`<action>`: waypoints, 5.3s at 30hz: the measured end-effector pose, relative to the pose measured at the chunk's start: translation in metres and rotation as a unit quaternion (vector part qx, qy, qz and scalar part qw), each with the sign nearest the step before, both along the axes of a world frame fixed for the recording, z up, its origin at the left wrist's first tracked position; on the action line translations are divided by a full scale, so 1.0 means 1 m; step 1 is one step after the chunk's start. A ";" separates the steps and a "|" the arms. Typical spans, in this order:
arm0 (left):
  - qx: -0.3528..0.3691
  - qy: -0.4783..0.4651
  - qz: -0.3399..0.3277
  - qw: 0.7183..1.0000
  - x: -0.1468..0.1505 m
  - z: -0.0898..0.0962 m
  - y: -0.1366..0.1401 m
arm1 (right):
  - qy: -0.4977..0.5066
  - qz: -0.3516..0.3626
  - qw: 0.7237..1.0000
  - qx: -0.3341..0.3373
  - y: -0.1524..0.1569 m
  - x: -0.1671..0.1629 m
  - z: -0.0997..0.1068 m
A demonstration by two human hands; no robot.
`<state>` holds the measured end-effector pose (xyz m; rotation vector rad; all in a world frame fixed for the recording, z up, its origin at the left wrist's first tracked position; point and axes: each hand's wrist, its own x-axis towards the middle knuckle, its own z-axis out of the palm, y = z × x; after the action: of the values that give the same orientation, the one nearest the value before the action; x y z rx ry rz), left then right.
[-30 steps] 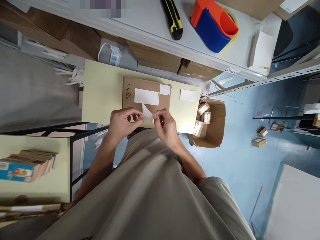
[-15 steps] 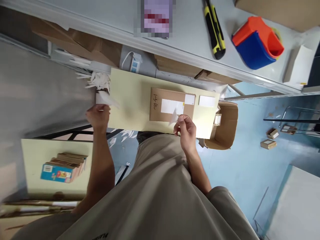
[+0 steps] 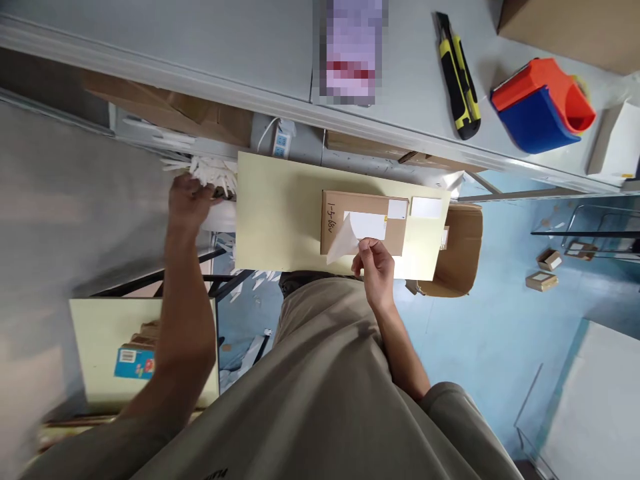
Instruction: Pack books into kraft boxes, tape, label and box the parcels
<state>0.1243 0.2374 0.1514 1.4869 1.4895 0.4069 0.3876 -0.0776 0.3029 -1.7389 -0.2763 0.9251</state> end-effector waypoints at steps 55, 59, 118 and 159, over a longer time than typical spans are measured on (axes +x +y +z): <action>-0.048 -0.117 0.099 0.987 0.186 0.024 -0.275 | -0.026 0.104 0.994 -0.019 -0.079 0.118 -0.099; 0.000 -0.079 0.087 0.993 0.200 0.008 -0.252 | -0.107 0.126 0.983 -0.075 -0.058 0.123 -0.122; 0.089 0.076 0.057 0.991 0.219 -0.010 -0.243 | -0.317 0.422 0.826 -0.197 0.041 0.122 -0.126; 0.069 0.188 0.201 0.959 0.192 -0.019 -0.277 | -0.326 0.380 0.852 -0.155 -0.029 0.118 -0.129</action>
<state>0.3165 -0.0398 0.1328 1.4178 2.1181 0.4943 0.5055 -0.1067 0.1735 -2.2565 -1.4111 0.9085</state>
